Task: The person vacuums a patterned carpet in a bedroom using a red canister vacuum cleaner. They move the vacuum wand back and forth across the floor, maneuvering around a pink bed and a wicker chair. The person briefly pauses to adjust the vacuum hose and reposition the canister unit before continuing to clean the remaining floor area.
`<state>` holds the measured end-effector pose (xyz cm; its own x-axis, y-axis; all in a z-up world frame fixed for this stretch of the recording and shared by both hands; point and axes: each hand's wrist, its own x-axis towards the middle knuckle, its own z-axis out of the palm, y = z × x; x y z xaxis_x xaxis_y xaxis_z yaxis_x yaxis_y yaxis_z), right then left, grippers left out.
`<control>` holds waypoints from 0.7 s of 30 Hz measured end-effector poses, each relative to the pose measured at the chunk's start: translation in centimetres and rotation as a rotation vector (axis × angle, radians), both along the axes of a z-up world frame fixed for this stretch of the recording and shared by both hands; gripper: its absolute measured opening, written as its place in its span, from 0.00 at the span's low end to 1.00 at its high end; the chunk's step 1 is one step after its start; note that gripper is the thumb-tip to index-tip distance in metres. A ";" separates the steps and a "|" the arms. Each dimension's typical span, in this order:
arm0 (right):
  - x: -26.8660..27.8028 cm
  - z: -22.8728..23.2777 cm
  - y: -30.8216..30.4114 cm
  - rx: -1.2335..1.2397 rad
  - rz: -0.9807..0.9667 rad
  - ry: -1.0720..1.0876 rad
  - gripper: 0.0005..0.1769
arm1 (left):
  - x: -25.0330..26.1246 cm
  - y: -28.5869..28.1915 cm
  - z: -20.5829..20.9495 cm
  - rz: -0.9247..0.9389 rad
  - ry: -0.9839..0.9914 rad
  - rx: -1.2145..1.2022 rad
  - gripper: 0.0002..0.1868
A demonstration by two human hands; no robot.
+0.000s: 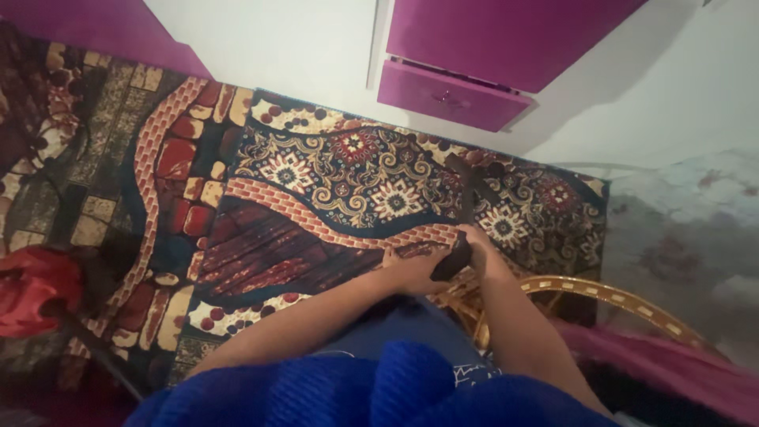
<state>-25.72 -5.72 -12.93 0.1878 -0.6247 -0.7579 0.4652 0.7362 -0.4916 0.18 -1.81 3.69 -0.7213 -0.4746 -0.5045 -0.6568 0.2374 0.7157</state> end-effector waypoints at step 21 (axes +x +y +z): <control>7.5 -5.9 1.0 0.135 -0.344 -0.314 0.11 | -4.4 -2.0 -11.9 -0.047 -0.287 -0.197 0.34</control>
<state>-18.24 -4.68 -18.86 0.2201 -0.5908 -0.7762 0.8031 0.5615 -0.1996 -4.19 -3.82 -8.21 -0.5871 -0.5523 -0.5919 -0.8094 0.3877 0.4411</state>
